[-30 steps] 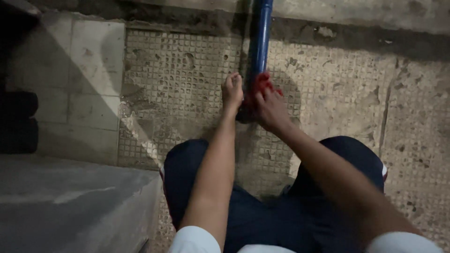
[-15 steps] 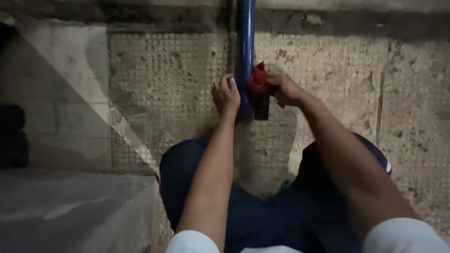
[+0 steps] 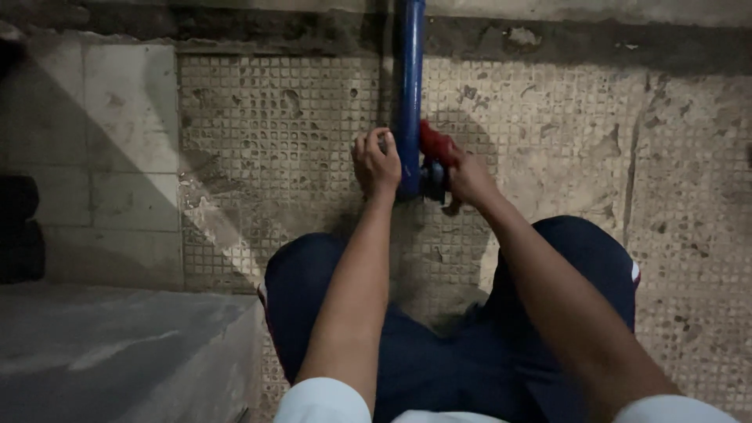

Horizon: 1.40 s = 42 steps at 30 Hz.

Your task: Cleaning and wiping down various gym machines and metal bars with a red cloth.

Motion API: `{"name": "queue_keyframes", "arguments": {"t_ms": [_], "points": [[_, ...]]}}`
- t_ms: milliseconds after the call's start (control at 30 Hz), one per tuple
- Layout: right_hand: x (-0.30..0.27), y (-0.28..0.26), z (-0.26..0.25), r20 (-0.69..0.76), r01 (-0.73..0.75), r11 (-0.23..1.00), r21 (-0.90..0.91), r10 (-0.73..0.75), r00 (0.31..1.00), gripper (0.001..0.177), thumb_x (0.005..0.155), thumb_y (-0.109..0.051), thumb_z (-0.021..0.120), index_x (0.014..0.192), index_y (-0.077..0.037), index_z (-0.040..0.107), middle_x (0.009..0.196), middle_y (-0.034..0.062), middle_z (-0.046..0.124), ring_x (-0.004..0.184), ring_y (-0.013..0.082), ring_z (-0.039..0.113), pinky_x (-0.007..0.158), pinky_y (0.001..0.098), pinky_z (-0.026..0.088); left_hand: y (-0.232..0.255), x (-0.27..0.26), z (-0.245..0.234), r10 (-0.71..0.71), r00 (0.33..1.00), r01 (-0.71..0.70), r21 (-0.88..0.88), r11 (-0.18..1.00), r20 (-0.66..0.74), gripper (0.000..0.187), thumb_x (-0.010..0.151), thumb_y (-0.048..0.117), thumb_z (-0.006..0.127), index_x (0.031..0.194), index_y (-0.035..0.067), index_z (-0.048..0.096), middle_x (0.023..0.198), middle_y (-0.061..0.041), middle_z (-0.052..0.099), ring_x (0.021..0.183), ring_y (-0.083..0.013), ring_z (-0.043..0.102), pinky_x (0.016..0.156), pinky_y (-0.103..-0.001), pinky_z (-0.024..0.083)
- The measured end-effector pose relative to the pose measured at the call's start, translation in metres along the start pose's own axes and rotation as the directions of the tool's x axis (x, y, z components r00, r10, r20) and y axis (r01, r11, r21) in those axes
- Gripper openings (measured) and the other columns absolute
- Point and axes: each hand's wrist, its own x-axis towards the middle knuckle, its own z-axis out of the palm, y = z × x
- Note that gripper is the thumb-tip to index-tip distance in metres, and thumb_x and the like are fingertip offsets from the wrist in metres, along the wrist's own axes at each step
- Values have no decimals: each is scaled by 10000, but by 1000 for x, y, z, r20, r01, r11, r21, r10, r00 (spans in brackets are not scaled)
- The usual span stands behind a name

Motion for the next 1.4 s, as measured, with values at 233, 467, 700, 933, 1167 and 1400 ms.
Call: {"name": "queue_keyframes", "arguments": {"t_ms": [233, 467, 700, 933, 1167, 1400], "points": [[-10, -11, -61, 219, -34, 994, -108, 57, 974, 276, 849, -146, 613, 1078, -67, 747, 853, 154, 751, 746, 293, 724, 674, 445, 556, 11, 4, -9, -20, 1000, 20, 51, 998, 1, 274, 1024, 405, 573, 1110, 189, 717, 1172, -81, 618, 1127, -328, 565, 933, -482, 513], [29, 57, 62, -139, 321, 757, 569, -296, 945, 395, 923, -110, 492, 1223, -28, 736, 1065, 63, 769, 968, 225, 729, 888, 417, 561, 9, -1, -13, 83, 995, -80, 78, 994, -46, 305, 972, 419, 583, 1077, 185, 748, 1152, -74, 666, 1123, -344, 602, 950, -482, 516], [-49, 16, 31, -101, -100, 770, 630, 209, 973, 309, 940, -96, 581, 1211, -7, 698, 759, 176, 631, 591, 298, 607, 724, 446, 592, 15, -9, -25, 196, 970, -229, 277, 933, 141, 436, 1078, 504, 485, 1238, 180, 729, 1264, -75, 667, 1183, -340, 604, 1103, -610, 413], [30, 101, 111, -428, 65, 944, 323, 84, 900, 342, 928, -89, 642, 1251, -87, 754, 1005, 164, 707, 770, 262, 672, 720, 418, 557, 20, -9, -22, 255, 942, -326, 414, 850, 218, 678, 942, 622, 553, 1306, 52, 609, 1357, -178, 585, 1256, -398, 540, 990, -612, 436], [-65, -32, -28, 106, -593, 697, 403, 608, 787, 496, 974, -154, 481, 1439, -241, 631, 1040, 123, 718, 934, 324, 735, 833, 447, 576, 24, -15, -30, 145, 936, -261, 354, 898, 321, 679, 969, 610, 548, 1395, 82, 562, 1399, -140, 538, 1345, -360, 466, 1034, -548, 440], [41, 58, -15, -586, 279, 548, 789, 533, 611, 279, 987, -65, 502, 1197, -60, 686, 1115, 98, 729, 1007, 234, 707, 885, 385, 592, 13, -7, -22, 122, 926, -252, 345, 904, 356, 664, 983, 587, 576, 1411, 78, 570, 1380, -133, 568, 1343, -347, 494, 1068, -510, 468]]}}
